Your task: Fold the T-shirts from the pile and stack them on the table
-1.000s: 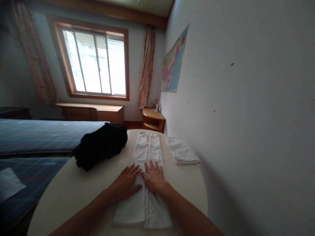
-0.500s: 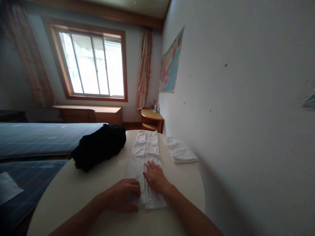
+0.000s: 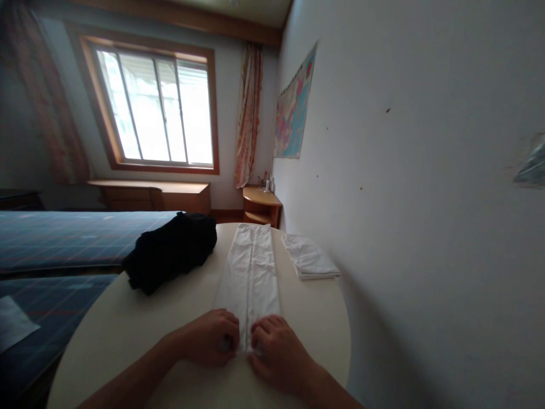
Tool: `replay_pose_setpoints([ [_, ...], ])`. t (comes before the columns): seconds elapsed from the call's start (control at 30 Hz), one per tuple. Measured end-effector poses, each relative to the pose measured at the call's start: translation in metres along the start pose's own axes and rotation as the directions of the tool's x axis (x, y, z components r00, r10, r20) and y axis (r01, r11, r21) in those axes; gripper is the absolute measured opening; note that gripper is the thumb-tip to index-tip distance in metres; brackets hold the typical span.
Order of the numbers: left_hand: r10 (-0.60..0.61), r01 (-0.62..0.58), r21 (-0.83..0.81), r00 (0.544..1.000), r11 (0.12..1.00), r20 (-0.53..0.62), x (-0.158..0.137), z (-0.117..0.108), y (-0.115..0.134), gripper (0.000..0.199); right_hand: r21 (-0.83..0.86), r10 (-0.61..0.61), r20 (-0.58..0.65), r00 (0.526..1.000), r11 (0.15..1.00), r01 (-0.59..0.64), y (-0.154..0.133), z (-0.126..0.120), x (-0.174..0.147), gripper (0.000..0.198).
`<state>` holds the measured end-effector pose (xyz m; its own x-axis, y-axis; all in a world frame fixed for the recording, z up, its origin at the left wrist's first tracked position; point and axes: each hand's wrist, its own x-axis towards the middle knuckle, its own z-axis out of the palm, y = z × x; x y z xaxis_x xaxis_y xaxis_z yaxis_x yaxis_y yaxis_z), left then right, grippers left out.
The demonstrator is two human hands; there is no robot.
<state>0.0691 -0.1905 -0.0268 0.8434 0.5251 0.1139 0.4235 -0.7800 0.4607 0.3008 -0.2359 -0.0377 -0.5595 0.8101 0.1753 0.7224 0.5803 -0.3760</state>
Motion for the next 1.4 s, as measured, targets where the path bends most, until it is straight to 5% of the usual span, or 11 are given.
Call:
replay_pose_setpoints([
  [0.17,0.030,-0.030,-0.026,1.000,0.999,0.008,-0.001,-0.001,-0.002,0.009,-0.010,0.033,-0.041,0.999,0.999,-0.033,-0.006,0.000,0.005,0.008],
  [0.37,-0.054,0.051,0.077,0.998,0.996,0.033,-0.005,-0.003,0.006,0.018,0.024,-0.031,0.065,0.997,0.999,0.030,-0.008,-0.004,0.000,0.018],
  [0.6,-0.134,0.124,0.289,0.991,0.949,0.012,-0.003,0.000,0.018,0.018,-0.049,0.061,0.042,0.997,0.997,-0.059,-0.017,0.006,0.000,0.023],
  [0.93,-0.206,0.204,0.220,0.978,0.954,-0.014,-0.014,-0.012,0.025,0.034,-0.040,0.214,-0.009,0.977,0.976,-0.214,-0.025,0.003,0.011,0.024],
  [1.13,-0.288,0.297,0.246,0.955,0.923,-0.074,-0.026,-0.017,0.016,0.034,0.035,0.140,-0.030,0.990,0.990,-0.139,-0.013,-0.006,0.016,0.029],
  [1.4,-0.240,0.242,0.107,0.970,0.964,-0.029,-0.034,-0.031,0.018,0.036,-0.030,0.045,0.163,0.986,0.999,-0.040,-0.020,-0.018,0.000,0.040],
])
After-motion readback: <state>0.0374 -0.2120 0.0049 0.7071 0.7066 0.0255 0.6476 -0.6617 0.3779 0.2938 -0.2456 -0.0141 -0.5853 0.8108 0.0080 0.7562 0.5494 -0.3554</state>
